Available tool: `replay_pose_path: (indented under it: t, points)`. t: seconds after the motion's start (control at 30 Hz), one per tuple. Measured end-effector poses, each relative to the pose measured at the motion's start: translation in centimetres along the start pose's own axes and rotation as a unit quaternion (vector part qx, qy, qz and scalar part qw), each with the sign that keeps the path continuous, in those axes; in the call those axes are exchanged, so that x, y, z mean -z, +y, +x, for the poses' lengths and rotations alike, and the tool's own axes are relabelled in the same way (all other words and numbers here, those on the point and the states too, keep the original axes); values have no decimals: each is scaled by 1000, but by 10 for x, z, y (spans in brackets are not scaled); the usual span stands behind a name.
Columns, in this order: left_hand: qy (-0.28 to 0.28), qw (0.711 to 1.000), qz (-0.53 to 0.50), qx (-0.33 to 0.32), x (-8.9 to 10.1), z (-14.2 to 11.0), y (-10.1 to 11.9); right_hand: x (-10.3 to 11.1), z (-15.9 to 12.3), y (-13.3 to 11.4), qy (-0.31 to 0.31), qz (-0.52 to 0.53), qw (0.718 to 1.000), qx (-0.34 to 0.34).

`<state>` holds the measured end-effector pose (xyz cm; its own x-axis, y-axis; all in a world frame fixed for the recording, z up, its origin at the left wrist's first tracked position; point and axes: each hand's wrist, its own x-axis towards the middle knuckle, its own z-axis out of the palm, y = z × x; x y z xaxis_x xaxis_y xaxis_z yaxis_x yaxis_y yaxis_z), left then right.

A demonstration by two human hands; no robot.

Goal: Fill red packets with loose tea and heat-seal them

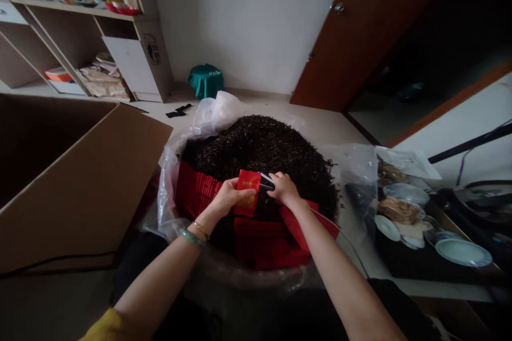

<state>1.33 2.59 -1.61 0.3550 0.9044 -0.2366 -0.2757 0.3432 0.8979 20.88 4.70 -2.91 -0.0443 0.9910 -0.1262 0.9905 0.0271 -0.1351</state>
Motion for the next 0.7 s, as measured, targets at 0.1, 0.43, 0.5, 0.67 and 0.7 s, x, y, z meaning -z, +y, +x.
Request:
replay_pose_path:
  t: [0.1,0.43,0.5,0.67,0.7]
  points:
    - [2,1000,-2,2,0,0,1,2,-2,6,-3,10,1000,3]
    - [-18,1000,25,1,1,0,2,52,-23,37,28,433,896,98]
    - [-23,999,36,3,-1,-2,3,62,-32,29,-6,436,890,131]
    - [-42,995,87,-7,-5,-8,6,69,-43,-5,0,356,919,172]
    - [-44,994,98,-7,-5,-9,7,69,-43,-9,4,346,922,175]
